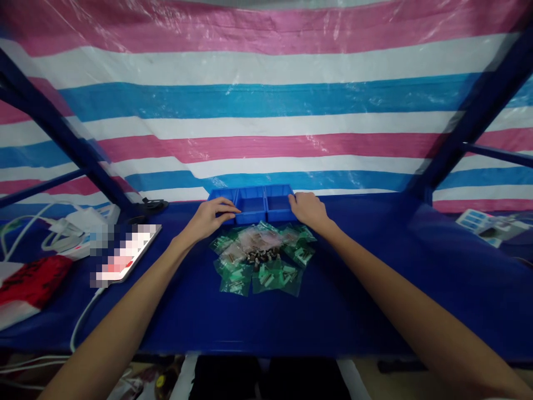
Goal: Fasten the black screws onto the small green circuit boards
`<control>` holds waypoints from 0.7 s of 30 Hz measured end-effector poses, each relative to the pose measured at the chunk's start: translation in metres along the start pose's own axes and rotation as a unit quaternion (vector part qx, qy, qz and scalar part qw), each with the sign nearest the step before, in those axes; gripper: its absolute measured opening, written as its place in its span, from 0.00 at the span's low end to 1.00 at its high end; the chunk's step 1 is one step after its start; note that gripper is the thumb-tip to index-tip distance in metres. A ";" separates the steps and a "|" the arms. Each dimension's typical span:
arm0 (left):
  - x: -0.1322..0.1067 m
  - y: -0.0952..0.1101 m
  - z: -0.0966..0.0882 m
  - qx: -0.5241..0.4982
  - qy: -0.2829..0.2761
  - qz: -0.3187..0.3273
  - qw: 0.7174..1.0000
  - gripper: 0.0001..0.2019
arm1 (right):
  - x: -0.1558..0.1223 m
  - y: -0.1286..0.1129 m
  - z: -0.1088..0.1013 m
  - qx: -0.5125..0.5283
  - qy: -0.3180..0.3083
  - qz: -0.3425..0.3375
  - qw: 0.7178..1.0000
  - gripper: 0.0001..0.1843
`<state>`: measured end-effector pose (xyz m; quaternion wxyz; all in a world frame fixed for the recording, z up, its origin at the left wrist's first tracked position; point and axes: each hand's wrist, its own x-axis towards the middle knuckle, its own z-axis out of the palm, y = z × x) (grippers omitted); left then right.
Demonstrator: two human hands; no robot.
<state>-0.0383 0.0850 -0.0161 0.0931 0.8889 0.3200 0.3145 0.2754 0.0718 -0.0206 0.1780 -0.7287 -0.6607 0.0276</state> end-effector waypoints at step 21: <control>-0.006 0.036 -0.043 0.064 -0.040 0.001 0.997 0.18 | -0.068 0.007 -0.020 0.015 0.106 -0.121 0.987 0.29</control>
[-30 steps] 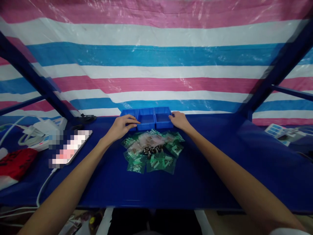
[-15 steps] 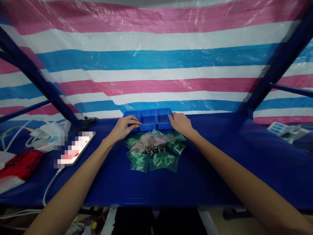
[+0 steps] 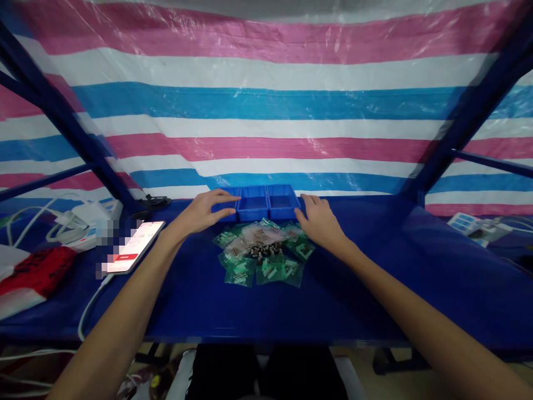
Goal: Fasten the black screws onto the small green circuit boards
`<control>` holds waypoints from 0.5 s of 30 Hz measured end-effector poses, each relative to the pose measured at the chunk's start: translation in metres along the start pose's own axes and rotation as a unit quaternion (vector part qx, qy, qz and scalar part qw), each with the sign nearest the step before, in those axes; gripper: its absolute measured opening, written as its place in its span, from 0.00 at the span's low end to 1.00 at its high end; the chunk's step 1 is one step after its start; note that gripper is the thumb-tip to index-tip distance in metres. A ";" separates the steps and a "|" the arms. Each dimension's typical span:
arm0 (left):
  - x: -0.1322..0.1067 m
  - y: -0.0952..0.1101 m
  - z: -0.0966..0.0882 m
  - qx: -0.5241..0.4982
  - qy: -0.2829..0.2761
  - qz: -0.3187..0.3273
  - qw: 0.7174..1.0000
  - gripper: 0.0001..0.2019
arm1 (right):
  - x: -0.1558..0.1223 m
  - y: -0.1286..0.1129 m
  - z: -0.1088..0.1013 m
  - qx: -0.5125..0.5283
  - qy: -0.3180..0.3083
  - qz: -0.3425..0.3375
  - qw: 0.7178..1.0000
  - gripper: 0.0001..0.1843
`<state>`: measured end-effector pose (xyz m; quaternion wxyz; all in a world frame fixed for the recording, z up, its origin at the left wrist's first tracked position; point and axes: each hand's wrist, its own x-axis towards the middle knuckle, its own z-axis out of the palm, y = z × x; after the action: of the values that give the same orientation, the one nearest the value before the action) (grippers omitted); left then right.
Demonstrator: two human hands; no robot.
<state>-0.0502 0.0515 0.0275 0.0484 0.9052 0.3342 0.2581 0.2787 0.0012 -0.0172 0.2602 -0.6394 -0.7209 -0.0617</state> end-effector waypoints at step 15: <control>-0.146 0.092 0.046 0.006 0.064 -0.225 0.972 0.16 | -0.163 -0.052 -0.010 0.087 0.128 0.105 0.982 0.17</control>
<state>-0.0674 -0.1073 -0.0517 0.0782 0.7889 0.5331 0.2955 0.2397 -0.1568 -0.0697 0.4097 -0.6736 -0.6129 -0.0525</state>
